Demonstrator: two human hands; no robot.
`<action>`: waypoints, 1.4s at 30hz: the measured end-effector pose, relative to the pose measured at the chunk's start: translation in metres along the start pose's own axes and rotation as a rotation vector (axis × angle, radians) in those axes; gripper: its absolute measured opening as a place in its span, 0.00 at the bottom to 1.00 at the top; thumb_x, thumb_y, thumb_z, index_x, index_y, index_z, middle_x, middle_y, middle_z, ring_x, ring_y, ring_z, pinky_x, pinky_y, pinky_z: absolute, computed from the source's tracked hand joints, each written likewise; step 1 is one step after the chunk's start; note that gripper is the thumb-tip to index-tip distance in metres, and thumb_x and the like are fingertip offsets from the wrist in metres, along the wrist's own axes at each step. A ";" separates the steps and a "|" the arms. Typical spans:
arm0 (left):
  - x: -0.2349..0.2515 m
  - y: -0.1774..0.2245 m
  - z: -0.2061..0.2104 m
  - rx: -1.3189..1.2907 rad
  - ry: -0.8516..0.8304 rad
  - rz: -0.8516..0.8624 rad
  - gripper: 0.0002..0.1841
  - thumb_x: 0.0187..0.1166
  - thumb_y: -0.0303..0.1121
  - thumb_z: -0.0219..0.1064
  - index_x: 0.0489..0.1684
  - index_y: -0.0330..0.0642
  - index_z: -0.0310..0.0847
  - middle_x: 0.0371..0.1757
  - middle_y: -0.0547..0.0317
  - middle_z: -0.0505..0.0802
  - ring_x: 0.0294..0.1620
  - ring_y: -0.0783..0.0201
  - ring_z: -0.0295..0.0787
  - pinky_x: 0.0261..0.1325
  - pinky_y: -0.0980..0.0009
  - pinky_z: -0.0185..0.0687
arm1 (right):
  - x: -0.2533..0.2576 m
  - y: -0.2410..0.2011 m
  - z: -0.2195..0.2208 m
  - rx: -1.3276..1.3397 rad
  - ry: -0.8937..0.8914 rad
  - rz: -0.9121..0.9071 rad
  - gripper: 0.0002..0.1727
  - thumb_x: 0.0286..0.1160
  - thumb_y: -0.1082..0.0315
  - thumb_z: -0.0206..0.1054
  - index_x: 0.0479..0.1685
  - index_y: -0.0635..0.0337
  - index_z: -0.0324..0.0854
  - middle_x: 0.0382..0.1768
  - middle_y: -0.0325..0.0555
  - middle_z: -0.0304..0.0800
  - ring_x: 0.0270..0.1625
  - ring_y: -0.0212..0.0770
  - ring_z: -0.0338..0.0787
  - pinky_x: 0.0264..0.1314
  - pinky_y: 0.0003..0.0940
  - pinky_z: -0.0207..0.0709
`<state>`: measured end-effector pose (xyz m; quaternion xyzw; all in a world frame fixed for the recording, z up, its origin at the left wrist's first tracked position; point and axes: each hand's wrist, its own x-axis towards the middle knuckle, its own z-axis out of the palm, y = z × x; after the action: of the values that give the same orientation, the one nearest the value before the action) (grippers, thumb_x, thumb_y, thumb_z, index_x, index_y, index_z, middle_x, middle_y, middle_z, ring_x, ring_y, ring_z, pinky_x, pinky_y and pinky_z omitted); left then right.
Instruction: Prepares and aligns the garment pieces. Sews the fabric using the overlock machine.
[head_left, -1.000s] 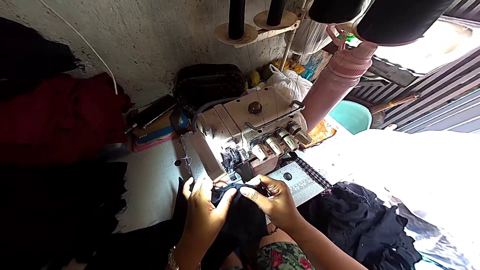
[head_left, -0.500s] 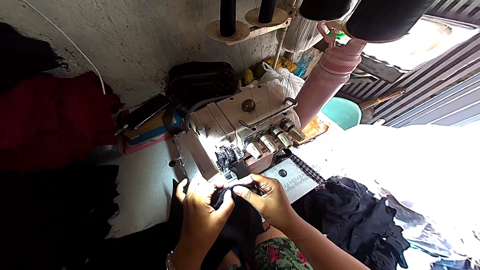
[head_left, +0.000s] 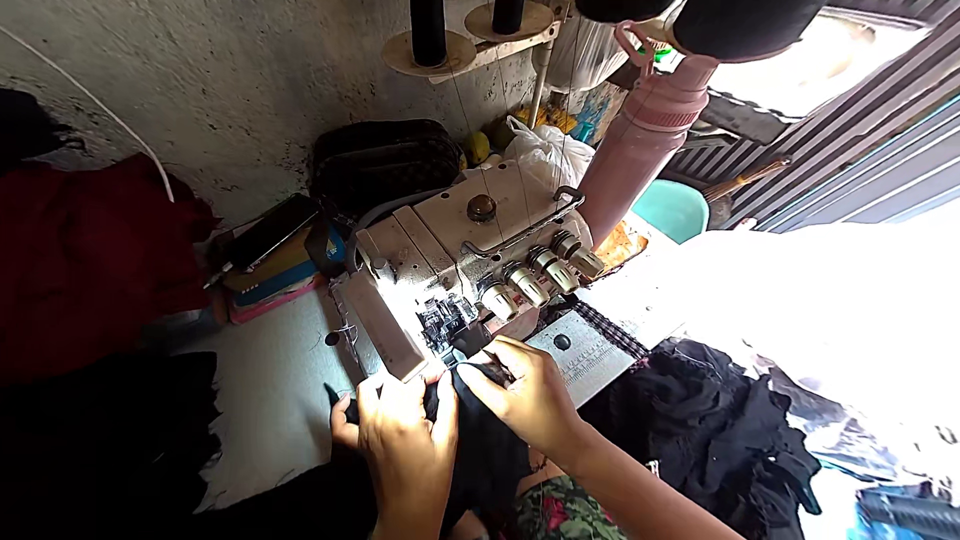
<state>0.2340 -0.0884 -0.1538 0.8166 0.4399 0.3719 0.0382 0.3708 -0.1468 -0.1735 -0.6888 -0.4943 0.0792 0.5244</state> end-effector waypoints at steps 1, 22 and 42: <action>0.000 -0.001 0.002 -0.006 -0.005 -0.020 0.11 0.70 0.44 0.65 0.24 0.54 0.91 0.31 0.68 0.91 0.48 0.61 0.85 0.65 0.45 0.55 | 0.002 0.001 0.001 0.022 -0.011 0.046 0.12 0.68 0.56 0.71 0.27 0.55 0.86 0.23 0.33 0.82 0.24 0.24 0.76 0.25 0.22 0.67; 0.021 -0.025 0.011 -0.160 -0.201 -0.195 0.21 0.71 0.51 0.63 0.44 0.41 0.86 0.59 0.43 0.87 0.76 0.42 0.72 0.80 0.32 0.40 | 0.020 0.001 0.004 -0.239 0.089 -0.042 0.12 0.65 0.55 0.71 0.29 0.54 0.90 0.18 0.37 0.87 0.19 0.34 0.84 0.18 0.33 0.70; 0.022 -0.029 0.011 -0.121 -0.179 -0.142 0.25 0.58 0.57 0.68 0.41 0.47 0.90 0.54 0.52 0.91 0.74 0.47 0.78 0.82 0.27 0.34 | 0.010 0.004 0.001 -0.001 -0.023 -0.016 0.09 0.69 0.61 0.70 0.39 0.50 0.95 0.27 0.32 0.93 0.26 0.22 0.85 0.27 0.21 0.75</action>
<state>0.2285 -0.0515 -0.1609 0.8093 0.4683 0.3198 0.1529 0.3777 -0.1379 -0.1731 -0.6842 -0.5059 0.0829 0.5188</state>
